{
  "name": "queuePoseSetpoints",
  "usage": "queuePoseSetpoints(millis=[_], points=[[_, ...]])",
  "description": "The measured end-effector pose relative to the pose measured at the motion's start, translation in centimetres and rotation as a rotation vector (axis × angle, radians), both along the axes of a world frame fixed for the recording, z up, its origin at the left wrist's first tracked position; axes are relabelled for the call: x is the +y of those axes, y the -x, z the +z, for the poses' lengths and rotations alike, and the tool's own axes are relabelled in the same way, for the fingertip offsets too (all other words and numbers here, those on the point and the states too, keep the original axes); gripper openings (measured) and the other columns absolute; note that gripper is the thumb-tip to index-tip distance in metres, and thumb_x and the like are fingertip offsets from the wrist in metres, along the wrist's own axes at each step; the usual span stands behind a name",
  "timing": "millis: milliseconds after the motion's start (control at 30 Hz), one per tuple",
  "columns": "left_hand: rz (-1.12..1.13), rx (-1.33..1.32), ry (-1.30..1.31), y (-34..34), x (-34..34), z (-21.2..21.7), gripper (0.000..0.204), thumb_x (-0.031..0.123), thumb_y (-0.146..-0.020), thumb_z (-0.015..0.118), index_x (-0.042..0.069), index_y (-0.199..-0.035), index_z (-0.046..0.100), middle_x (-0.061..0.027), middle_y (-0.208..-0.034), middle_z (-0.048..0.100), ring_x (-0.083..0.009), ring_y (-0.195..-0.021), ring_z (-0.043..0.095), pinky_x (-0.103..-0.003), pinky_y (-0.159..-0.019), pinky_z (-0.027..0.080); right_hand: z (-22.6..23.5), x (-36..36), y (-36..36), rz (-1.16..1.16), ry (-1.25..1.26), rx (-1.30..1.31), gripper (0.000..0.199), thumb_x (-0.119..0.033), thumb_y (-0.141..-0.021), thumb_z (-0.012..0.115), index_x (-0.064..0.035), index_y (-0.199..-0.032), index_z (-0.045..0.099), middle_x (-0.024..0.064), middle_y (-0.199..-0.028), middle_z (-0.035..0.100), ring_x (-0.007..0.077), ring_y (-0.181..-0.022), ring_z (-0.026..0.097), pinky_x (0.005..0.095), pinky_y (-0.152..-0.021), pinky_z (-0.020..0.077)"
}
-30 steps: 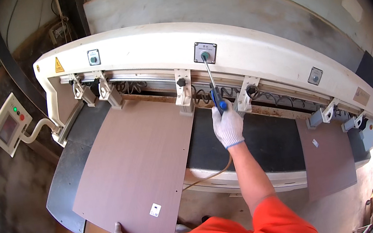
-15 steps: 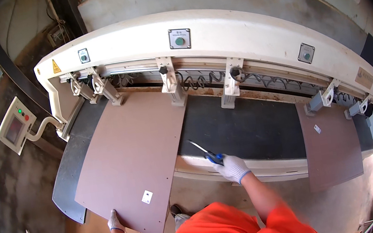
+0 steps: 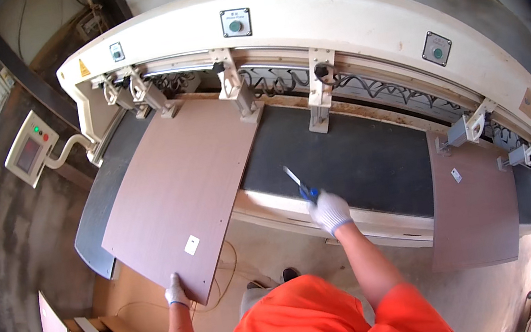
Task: The person loads large rectangular panels onto a conveyor and into an edge-banding machine. The person uses a handheld air gun to blow along the edges and surfaces of the panels. Finished panels are stacked on a cart, and the cycle repeats for multiple units.
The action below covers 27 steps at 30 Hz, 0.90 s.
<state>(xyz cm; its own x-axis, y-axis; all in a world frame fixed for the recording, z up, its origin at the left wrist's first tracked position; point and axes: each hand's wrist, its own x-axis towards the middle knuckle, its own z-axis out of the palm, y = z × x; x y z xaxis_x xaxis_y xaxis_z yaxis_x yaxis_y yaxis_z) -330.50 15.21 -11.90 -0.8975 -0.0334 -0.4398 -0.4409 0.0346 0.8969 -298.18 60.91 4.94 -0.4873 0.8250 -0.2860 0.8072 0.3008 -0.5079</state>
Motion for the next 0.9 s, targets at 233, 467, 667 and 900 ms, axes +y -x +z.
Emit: queuePoseSetpoints(millis=[233, 467, 667, 900], points=[[-0.156, -0.401, -0.316, -8.7, -2.3, -2.2, 0.030, 0.043, -0.099, 0.071, 0.019, -0.091, 0.055, 0.0037, -0.073, 0.048, -0.0138, -0.059, 0.048, -0.031, -0.047, 0.041, 1.6, -2.3, 3.2, 0.432, 0.207, -0.046, 0.042, -0.046, -0.087, 0.064, -0.0076, -0.101, 0.076, 0.0150, -0.083, 0.072, 0.0312, -0.073, 0.068, 0.0455, -0.070, 0.0546], [-0.084, -0.414, -0.282, -17.3, -0.5, -0.7, 0.029, 0.039, -0.105, 0.059, 0.021, -0.090, 0.044, 0.0006, -0.066, 0.040, -0.0146, -0.053, 0.041, -0.028, -0.045, 0.029, -3.4, -4.0, -9.3, 0.041, 0.140, -0.004, 0.044, -0.042, -0.091, 0.059, -0.0051, -0.108, 0.074, 0.0247, -0.106, 0.074, 0.0427, -0.100, 0.071, 0.0507, -0.086, 0.0548], [-0.351, -0.602, -0.139, -27.1, -8.7, -8.7, 0.039, 0.036, -0.102, 0.060, 0.017, -0.080, 0.035, -0.0002, -0.055, 0.031, -0.0169, -0.042, 0.030, -0.033, -0.041, 0.025, -8.0, -9.0, -28.5, -0.523, 0.042, 0.099, 0.050, -0.054, -0.096, 0.055, -0.0085, -0.111, 0.070, 0.0261, -0.103, 0.074, 0.0453, -0.102, 0.070, 0.0520, -0.086, 0.0548], [-0.562, -0.585, 0.307, -44.3, -17.2, -10.9, 0.032, 0.028, -0.098, 0.064, 0.010, -0.083, 0.043, -0.0049, -0.058, 0.040, -0.0195, -0.043, 0.040, -0.036, -0.041, 0.032, -11.3, -14.6, -55.8, -1.351, 0.225, 1.340, 0.029, -0.023, -0.089, 0.078, -0.0163, -0.081, 0.052, 0.0043, -0.057, 0.048, 0.0230, -0.040, 0.045, 0.0393, -0.039, 0.0360]])
